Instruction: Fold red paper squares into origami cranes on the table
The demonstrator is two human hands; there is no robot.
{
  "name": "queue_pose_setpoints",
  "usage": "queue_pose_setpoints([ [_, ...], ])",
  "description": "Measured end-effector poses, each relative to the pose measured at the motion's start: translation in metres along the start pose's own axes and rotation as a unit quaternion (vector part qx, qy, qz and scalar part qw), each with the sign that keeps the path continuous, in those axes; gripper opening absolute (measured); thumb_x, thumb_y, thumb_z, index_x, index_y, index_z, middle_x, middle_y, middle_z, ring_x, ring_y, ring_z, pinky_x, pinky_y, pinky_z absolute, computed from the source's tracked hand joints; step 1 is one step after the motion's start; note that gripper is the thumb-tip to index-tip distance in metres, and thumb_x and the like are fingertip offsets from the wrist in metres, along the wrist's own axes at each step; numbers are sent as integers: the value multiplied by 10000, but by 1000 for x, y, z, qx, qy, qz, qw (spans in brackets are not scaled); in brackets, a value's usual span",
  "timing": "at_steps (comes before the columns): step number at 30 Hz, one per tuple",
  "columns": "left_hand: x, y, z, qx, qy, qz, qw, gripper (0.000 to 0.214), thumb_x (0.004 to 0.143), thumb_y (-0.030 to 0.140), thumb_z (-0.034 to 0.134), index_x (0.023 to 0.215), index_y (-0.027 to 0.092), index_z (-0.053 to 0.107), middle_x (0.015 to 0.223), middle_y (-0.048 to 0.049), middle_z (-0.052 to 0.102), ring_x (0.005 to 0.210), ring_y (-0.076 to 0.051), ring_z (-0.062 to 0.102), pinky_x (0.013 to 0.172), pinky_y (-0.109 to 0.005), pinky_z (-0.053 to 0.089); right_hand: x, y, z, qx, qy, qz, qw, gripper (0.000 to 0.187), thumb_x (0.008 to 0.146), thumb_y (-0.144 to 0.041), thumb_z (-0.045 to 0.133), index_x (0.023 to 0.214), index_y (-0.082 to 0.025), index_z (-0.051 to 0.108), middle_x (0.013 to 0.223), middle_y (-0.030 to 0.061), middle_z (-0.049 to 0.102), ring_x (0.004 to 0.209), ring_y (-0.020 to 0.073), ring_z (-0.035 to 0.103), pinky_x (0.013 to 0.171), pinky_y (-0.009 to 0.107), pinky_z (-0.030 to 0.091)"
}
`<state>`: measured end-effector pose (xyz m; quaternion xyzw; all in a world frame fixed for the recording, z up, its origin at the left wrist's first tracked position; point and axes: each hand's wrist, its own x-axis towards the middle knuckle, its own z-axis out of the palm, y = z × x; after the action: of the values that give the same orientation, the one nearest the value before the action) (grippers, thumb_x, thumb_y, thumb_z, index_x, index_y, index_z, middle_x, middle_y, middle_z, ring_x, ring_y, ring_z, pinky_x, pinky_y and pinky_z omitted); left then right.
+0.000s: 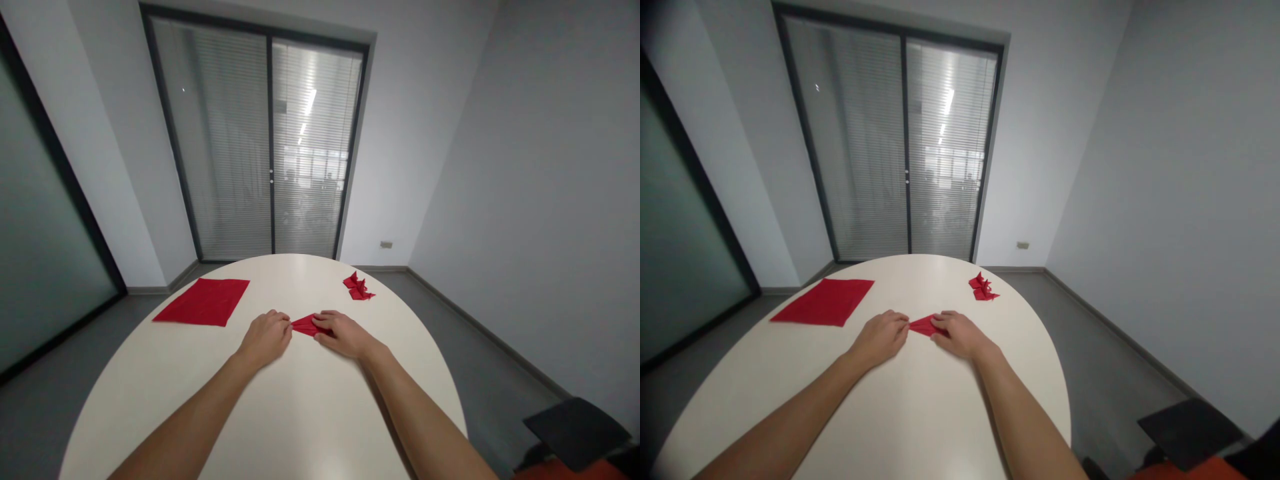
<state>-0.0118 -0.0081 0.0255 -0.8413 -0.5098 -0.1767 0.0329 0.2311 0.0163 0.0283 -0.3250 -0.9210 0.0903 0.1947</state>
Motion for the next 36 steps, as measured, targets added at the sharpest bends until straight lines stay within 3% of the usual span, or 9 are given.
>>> queue_pose_setpoints([
  [4,0,-1,5,-20,0,38,999,308,975,218,474,1207,214,677,1222,-63,701,1124,-217,603,981,-346,458,2,0,4,7,13,14,1000,369,1018,-310,425,1285,-210,661,1311,88,666,1248,242,578,1090,410,418],
  [12,2,-4,10,2,-22,20,1000,236,972,226,521,1120,232,704,1071,-61,733,1025,-217,631,887,-330,472,2,5,10,14,26,53,998,362,1023,-310,414,1258,-216,673,1255,81,699,1179,230,629,1024,373,473],
  [22,4,-4,7,15,-21,-12,1000,248,1000,224,469,1060,225,709,1026,-55,738,990,-211,649,838,-313,466,2,1,7,8,25,49,998,377,1029,-365,407,1294,-255,651,1254,59,700,1154,235,640,999,362,477],
  [28,3,-5,7,39,-6,-37,999,269,1020,237,408,1067,226,673,996,-54,722,970,-211,649,810,-306,466,4,-6,0,-40,0,58,998,471,1042,-451,343,1359,-210,595,1247,115,694,1115,258,653,956,360,486],
  [34,3,-4,5,44,1,-49,998,243,1017,218,413,1071,222,649,997,-51,713,979,-218,649,783,-307,463,4,-7,2,-79,-1,80,994,551,989,-415,463,1482,-171,429,1229,155,689,1054,283,672,906,377,496],
  [36,3,-5,6,42,6,-48,998,236,1015,212,416,1071,220,645,1006,-48,713,982,-216,649,781,-305,462,3,-7,3,-72,4,73,995,560,947,-361,527,1466,-166,447,1245,152,681,1069,282,663,923,376,490],
])
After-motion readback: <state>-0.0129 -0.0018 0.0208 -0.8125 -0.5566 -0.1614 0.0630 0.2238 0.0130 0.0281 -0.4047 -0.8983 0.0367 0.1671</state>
